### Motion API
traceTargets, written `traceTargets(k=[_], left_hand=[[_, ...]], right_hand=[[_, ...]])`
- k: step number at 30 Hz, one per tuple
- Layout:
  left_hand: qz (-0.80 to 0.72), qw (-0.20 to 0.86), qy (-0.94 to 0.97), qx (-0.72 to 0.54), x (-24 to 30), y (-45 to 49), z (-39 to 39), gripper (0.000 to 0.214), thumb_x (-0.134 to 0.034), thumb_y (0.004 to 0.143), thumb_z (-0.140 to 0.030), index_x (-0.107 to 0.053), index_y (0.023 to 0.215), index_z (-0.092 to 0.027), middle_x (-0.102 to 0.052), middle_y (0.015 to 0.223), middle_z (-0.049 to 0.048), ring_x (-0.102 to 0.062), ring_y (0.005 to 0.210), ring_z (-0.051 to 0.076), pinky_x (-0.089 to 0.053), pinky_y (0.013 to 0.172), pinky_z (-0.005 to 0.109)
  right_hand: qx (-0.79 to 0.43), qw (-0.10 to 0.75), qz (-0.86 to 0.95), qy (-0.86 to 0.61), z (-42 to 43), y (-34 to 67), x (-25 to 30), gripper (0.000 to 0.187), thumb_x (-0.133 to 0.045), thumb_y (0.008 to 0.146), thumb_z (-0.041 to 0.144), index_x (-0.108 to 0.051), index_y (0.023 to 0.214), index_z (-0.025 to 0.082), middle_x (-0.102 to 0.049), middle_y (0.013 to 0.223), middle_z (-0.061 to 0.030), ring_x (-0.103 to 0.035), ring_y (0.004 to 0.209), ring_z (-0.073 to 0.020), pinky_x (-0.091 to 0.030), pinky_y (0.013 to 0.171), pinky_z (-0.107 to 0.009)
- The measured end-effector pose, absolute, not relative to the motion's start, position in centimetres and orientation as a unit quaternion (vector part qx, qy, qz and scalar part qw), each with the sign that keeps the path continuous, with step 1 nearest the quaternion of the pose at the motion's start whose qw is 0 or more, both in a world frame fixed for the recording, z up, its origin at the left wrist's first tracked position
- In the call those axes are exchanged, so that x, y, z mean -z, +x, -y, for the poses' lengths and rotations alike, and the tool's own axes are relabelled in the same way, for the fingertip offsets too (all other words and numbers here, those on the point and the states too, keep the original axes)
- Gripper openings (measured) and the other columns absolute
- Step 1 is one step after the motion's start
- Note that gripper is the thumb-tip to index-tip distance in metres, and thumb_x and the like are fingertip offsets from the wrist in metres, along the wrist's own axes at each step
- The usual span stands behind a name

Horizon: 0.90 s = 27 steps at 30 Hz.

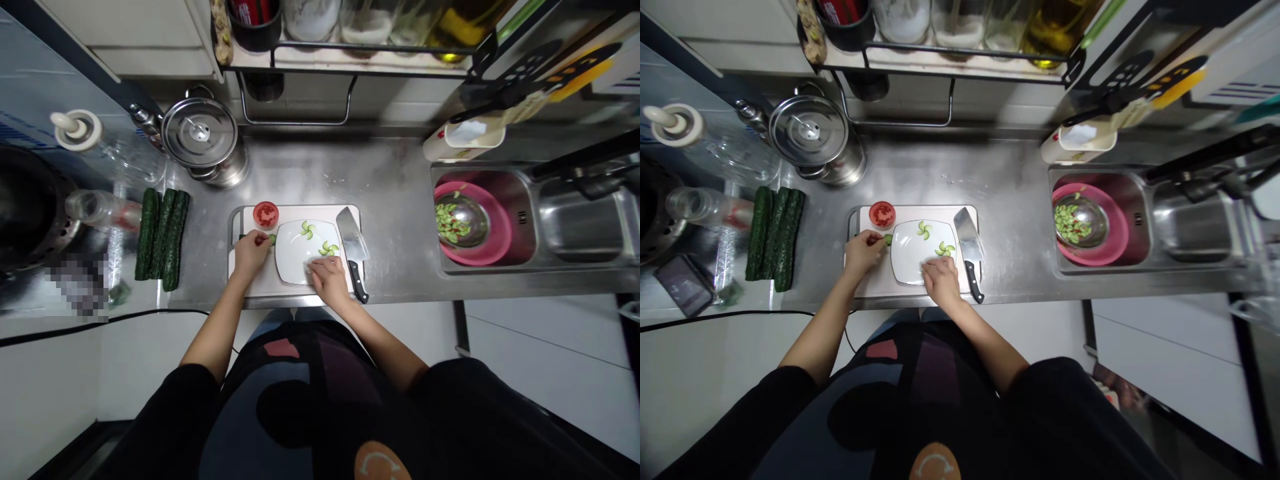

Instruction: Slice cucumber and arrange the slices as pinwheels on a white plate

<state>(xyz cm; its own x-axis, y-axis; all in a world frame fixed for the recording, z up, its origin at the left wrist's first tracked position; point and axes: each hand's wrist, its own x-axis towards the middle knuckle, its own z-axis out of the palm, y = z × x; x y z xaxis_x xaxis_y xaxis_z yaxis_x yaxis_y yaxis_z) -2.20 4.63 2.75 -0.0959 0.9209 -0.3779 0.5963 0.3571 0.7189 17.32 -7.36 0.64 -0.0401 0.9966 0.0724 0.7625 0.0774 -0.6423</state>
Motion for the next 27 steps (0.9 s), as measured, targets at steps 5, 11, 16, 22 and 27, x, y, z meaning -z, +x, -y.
traceTargets(k=[5,11,16,22,27], left_hand=[[-0.606,0.644,0.419,-0.206,-4.1,-1.3,-2.8,0.034,-0.079,0.056,-0.039,-0.062,0.074,-0.015,-0.063,0.064,-0.0001,-0.059,0.061,0.012,-0.046,0.058,0.022],[-0.512,0.749,0.400,-0.130,-3.8,0.5,-0.3,0.046,-0.082,0.051,-0.046,-0.061,0.077,-0.014,-0.062,0.062,-0.0003,-0.059,0.060,0.011,-0.046,0.057,0.022],[-0.492,0.646,0.570,-0.125,-1.9,0.5,0.2,0.016,-0.069,0.072,-0.025,-0.064,0.083,-0.015,-0.067,0.073,0.0007,-0.061,0.068,0.011,-0.049,0.066,0.024],[-0.310,0.323,0.884,-0.131,-0.6,0.3,0.1,0.019,-0.048,0.087,-0.009,-0.065,0.082,-0.016,-0.067,0.082,0.0043,-0.059,0.086,0.015,-0.049,0.080,0.029],[-0.215,0.225,0.940,-0.137,0.7,0.1,-0.3,0.027,-0.039,0.094,-0.012,-0.065,0.085,-0.015,-0.066,0.086,0.0055,-0.057,0.087,0.015,-0.047,0.080,0.029]], right_hand=[[-0.323,0.334,0.597,-0.654,6.3,16.7,-1.4,0.028,-0.050,0.087,0.028,-0.069,0.106,0.019,-0.067,0.098,-0.0071,-0.056,0.090,-0.0198,-0.048,0.083,-0.034],[-0.454,0.349,0.486,-0.660,5.8,15.9,-2.3,0.022,-0.055,0.079,0.031,-0.070,0.088,0.018,-0.067,0.080,-0.0024,-0.057,0.072,-0.0143,-0.048,0.072,-0.026],[-0.511,0.345,0.390,-0.684,6.5,16.4,-1.9,0.022,-0.057,0.074,0.035,-0.070,0.079,0.018,-0.067,0.073,-0.0017,-0.058,0.068,-0.0143,-0.047,0.066,-0.025],[-0.506,0.310,0.354,-0.723,7.1,16.2,-1.1,0.013,-0.058,0.069,0.028,-0.063,0.076,0.018,-0.060,0.060,0.0028,-0.051,0.053,-0.0110,-0.043,0.057,-0.022],[-0.429,0.262,0.452,-0.737,7.1,15.8,-0.8,0.008,-0.052,0.072,0.020,-0.058,0.066,0.019,-0.059,0.061,0.0019,-0.052,0.058,-0.0118,-0.042,0.063,-0.022]])
